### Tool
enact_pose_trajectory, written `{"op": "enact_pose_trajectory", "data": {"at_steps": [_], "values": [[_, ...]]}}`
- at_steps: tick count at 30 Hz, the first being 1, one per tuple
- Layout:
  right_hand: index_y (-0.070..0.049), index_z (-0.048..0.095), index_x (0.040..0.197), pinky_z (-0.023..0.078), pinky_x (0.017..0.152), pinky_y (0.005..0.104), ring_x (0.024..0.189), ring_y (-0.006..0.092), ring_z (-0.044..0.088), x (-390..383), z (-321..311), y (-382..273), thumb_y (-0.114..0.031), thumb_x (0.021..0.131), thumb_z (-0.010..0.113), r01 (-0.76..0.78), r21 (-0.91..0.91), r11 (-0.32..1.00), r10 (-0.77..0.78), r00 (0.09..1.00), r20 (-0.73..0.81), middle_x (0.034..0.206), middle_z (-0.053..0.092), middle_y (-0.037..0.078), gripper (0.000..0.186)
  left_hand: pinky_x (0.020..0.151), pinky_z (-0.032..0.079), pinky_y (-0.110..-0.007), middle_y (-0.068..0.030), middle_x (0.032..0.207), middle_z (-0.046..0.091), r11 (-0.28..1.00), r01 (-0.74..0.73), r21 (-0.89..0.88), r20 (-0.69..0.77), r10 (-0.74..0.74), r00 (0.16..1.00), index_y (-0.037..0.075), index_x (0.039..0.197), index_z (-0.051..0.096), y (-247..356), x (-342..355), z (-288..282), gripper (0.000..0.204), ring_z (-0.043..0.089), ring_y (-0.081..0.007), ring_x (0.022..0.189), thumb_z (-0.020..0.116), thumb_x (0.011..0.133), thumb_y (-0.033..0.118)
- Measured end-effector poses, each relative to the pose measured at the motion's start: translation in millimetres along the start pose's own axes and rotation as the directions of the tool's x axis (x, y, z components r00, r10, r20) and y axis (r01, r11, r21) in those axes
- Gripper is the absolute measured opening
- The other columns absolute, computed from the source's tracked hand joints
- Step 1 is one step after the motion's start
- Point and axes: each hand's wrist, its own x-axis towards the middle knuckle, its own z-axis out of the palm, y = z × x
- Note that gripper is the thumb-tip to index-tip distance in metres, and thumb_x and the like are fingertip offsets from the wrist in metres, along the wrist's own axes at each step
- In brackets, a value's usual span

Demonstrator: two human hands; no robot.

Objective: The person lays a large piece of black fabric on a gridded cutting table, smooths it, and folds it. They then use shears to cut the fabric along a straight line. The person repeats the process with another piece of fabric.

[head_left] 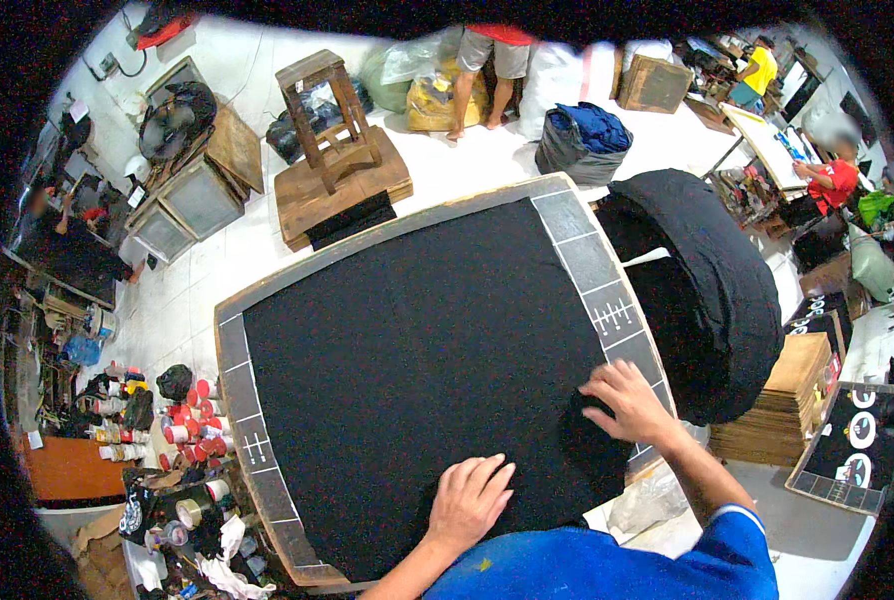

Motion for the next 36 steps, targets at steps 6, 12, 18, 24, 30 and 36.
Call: {"op": "enact_pose_trajectory", "data": {"at_steps": [6,12,18,24,30,36], "values": [[-0.013,0.072,0.107,0.048,0.092,0.0472,0.106,0.0327,0.059,-43,18,18,-0.025,0.091,0.084,-0.012,-0.1,0.995,0.012,1.0,0.007,0.108,0.063,0.008,0.024,0.09,0.051,-0.044,-0.0062,0.121,0.069,0.995,-0.068,-0.07,0.032,0.07,0.997,0.01,0.133,0.071,12,44,21,0.041,0.064,-0.0278,0.108,0.079,0.094,0.017],[-0.012,0.068,0.098,0.048,0.094,0.0459,0.107,0.0316,0.058,-46,23,29,-0.027,0.097,0.075,0.015,-0.108,0.994,-0.007,0.997,0.081,0.105,0.062,0.008,0.017,0.084,0.049,-0.041,-0.0072,0.109,0.067,0.996,-0.089,-0.011,0.096,0.089,0.991,0.009,0.131,0.07,16,49,22,0.036,0.063,-0.0272,0.1,0.066,0.095,0.008],[-0.011,0.069,0.099,0.048,0.095,0.0457,0.106,0.0316,0.058,-46,14,27,-0.029,0.098,0.074,0.036,-0.122,0.992,-0.023,0.994,0.104,0.106,0.061,0.009,0.019,0.084,0.05,-0.041,-0.0071,0.105,0.065,0.993,-0.118,-0.012,0.122,0.119,0.985,0.01,0.13,0.07,17,50,20,0.034,0.062,-0.0273,0.099,0.064,0.096,0.008],[-0.011,0.07,0.101,0.047,0.096,0.0462,0.107,0.0313,0.059,-38,5,22,-0.029,0.097,0.076,0.015,-0.114,0.993,0.005,0.984,0.176,0.107,0.063,0.009,0.02,0.086,0.051,-0.042,-0.0072,0.105,0.065,0.988,-0.142,-0.059,0.108,0.148,0.983,0.009,0.128,0.072,12,48,21,0.032,0.064,-0.028,0.099,0.067,0.096,0.009],[-0.011,0.074,0.115,0.05,0.106,0.0498,0.123,0.0334,0.063,-2,17,-25,-0.023,0.089,0.085,-0.047,0.041,0.998,0.052,0.989,-0.138,0.12,0.068,0.01,0.031,0.095,0.052,-0.047,-0.0094,0.119,0.069,0.998,-0.065,-0.014,-0.064,0.064,0.996,0.009,0.126,0.074,-7,43,11,0.029,0.065,-0.0309,0.11,0.072,0.097,0.013],[-0.006,0.047,0.165,0.023,0.136,0.0568,0.166,0.0386,0.03,108,108,-96,-0.044,0.101,0.074,0.26,0.148,0.954,-0.242,0.962,-0.127,0.177,0.035,0.021,0.079,0.134,0.019,-0.066,-0.025,0.175,0.034,0.894,0.355,0.274,-0.13,-0.332,0.934,0.001,0.161,0.048,-55,23,-25,0.061,0.024,-0.0508,0.165,0.063,0.104,0.019]]}}
